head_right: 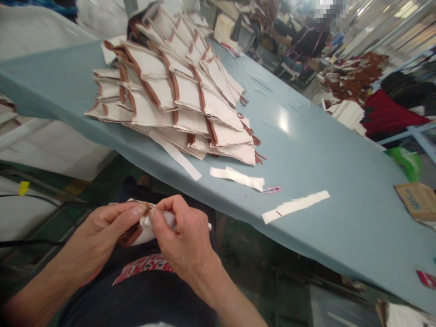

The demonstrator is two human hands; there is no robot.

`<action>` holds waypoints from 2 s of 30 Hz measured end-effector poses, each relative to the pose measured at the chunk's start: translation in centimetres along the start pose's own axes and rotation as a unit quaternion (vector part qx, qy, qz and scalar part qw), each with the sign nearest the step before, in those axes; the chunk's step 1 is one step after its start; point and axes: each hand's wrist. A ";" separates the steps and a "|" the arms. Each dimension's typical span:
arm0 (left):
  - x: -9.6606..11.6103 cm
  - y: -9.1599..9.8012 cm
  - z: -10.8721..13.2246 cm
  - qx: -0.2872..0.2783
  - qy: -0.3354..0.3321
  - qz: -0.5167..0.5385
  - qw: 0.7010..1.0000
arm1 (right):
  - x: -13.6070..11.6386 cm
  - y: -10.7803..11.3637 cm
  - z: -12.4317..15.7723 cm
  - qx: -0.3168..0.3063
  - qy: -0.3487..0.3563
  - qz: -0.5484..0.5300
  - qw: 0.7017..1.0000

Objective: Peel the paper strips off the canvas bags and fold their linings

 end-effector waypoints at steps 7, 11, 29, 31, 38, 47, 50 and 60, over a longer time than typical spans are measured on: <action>-0.8 -0.2 0.2 0.006 -0.012 0.013 1.000 | 0.2 -0.1 -0.4 -0.003 -0.014 0.009 1.000; -0.5 0.0 0.2 0.005 0.001 0.016 1.000 | 0.3 -0.3 -0.5 -0.001 -0.021 0.003 1.000; -1.2 -0.3 0.0 0.033 0.030 -0.023 0.999 | 0.9 -0.5 -0.7 -0.014 -0.051 0.012 0.999; -1.4 -0.3 0.0 0.027 0.030 -0.024 0.999 | 0.9 -0.5 -0.7 -0.015 -0.058 0.009 0.998; -0.6 -0.6 -0.1 0.033 0.036 -0.024 0.999 | 1.1 -0.6 -0.6 -0.004 -0.062 0.004 0.998; -0.6 -0.9 0.0 0.025 -0.005 0.013 1.000 | 0.7 -0.6 -0.5 0.022 -0.047 0.024 0.998; -0.7 -1.1 0.2 0.018 -0.012 0.015 1.000 | 0.7 -0.8 -0.4 0.025 -0.042 0.031 0.998; -0.8 -0.9 -0.2 0.063 -0.022 -0.035 0.997 | 0.9 -1.3 -0.2 0.019 -0.045 0.038 0.998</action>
Point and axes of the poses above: each hand's wrist, its own z-axis away from the middle knuckle, its own y-axis out of the back of the hand, x = y × z, and after that the axes turned 9 degrees about -z, right-handed
